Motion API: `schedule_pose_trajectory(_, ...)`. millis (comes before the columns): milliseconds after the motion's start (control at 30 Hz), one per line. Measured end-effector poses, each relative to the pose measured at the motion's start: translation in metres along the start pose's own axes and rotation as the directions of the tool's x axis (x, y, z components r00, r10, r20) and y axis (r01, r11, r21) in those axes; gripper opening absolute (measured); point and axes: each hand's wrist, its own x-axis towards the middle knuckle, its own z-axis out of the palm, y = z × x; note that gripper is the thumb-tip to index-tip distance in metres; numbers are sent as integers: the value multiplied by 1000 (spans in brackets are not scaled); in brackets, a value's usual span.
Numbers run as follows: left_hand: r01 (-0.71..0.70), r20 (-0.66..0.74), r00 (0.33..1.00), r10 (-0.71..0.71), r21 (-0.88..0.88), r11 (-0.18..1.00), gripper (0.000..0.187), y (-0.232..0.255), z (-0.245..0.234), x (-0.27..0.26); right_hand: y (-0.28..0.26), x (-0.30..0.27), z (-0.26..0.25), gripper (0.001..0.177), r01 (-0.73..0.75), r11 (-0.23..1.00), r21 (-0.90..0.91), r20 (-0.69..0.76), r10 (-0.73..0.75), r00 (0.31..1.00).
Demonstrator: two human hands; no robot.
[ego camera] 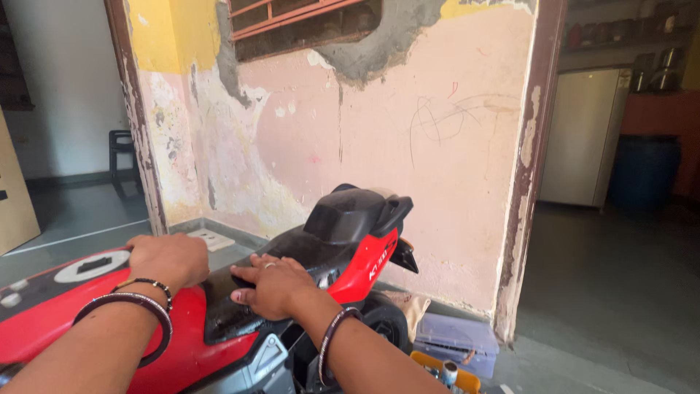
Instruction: The person wipes the red motorcycle with a multi-colored cloth, focusing on the fuel tank, seat, and side panels. The person repeatedly folds and repositions the cloth while cleaning different sections of the bike.
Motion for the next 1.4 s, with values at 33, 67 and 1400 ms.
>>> schedule_pose_trajectory(33,-25,-37,999,24,-24,999,38,4,-6,-14,2,0,2,65,7,1000,-7,-24,-7,1000)
schedule_pose_trajectory(67,-51,-74,996,48,-47,998,33,9,-11,-29,1,-2,5,64,14,1000,-13,-48,-14,999)
schedule_pose_trajectory(1400,-276,101,919,380,-525,805,26,130,149,-132,-6,-178,68,33,-471,866,171,41,471,881)
